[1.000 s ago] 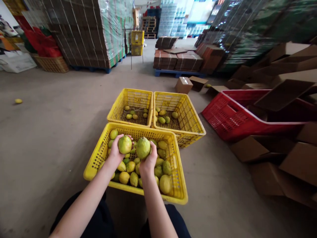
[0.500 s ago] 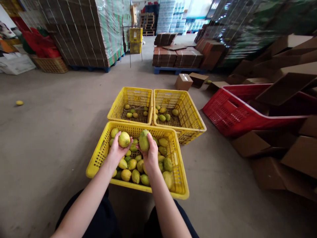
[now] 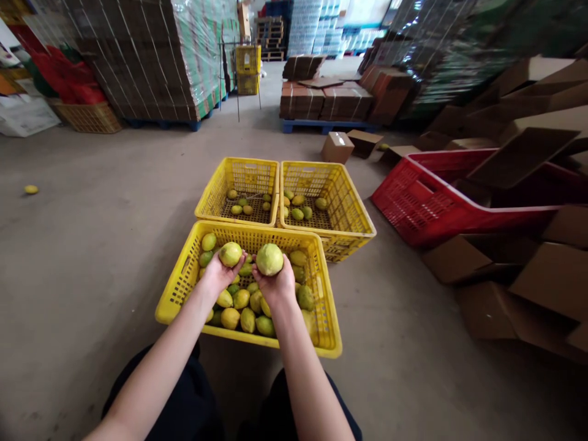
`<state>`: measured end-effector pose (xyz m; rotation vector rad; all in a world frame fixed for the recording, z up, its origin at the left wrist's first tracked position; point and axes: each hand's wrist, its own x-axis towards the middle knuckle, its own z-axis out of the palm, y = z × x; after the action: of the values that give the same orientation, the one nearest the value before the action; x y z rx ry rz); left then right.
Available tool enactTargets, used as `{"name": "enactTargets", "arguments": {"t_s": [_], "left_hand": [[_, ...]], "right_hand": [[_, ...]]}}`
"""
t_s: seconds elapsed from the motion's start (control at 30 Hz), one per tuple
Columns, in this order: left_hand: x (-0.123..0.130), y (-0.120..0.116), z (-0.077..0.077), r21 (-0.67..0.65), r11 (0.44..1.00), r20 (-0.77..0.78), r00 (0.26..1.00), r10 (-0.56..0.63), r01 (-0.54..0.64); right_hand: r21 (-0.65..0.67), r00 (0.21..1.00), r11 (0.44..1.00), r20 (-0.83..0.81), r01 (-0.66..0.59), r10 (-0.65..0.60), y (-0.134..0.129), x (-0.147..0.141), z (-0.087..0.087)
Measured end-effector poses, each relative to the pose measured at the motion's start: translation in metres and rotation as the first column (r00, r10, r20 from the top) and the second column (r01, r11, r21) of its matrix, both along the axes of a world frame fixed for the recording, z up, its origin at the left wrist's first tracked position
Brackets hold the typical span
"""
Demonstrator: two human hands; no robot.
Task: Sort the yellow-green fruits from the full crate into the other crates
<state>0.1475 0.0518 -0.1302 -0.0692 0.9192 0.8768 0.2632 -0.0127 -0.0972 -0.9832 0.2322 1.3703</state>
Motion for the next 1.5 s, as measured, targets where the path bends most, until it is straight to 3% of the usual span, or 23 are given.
{"name": "enactTargets", "arguments": {"t_s": [0.2,0.43,0.63,0.97,1.17,1.37,1.5], "left_hand": [[0.001,-0.002,0.007,-0.080,0.993,0.044,0.995,0.090,-0.087],[0.006,-0.006,0.007,-0.078,0.991,0.021,0.993,0.113,-0.111],[0.007,-0.010,0.012,0.006,0.996,-0.026,0.996,0.084,-0.083],[0.007,-0.011,0.018,0.009,0.999,-0.054,0.997,0.048,-0.047],[0.003,-0.014,0.023,-0.003,1.000,0.012,1.000,-0.025,0.025],[0.000,-0.015,0.030,0.165,0.986,0.144,0.989,-0.013,-0.012],[0.000,-0.014,0.031,0.213,0.977,0.174,0.984,-0.024,-0.014]], "right_hand": [[-0.031,0.972,0.997,-0.221,0.073,-0.078,-0.002,0.000,0.001],[-0.081,0.924,0.977,-0.319,0.197,-0.213,-0.003,-0.003,0.001],[-0.099,0.918,0.982,-0.349,0.163,-0.188,-0.005,-0.007,0.003],[-0.101,0.940,0.987,-0.308,0.121,-0.147,-0.004,-0.010,0.000],[-0.115,0.953,0.988,-0.273,0.103,-0.131,-0.005,-0.008,-0.006],[0.079,0.965,0.992,-0.250,0.099,-0.077,-0.005,-0.002,-0.009],[0.122,0.950,0.990,-0.310,0.067,-0.026,-0.002,-0.003,-0.005]]}}
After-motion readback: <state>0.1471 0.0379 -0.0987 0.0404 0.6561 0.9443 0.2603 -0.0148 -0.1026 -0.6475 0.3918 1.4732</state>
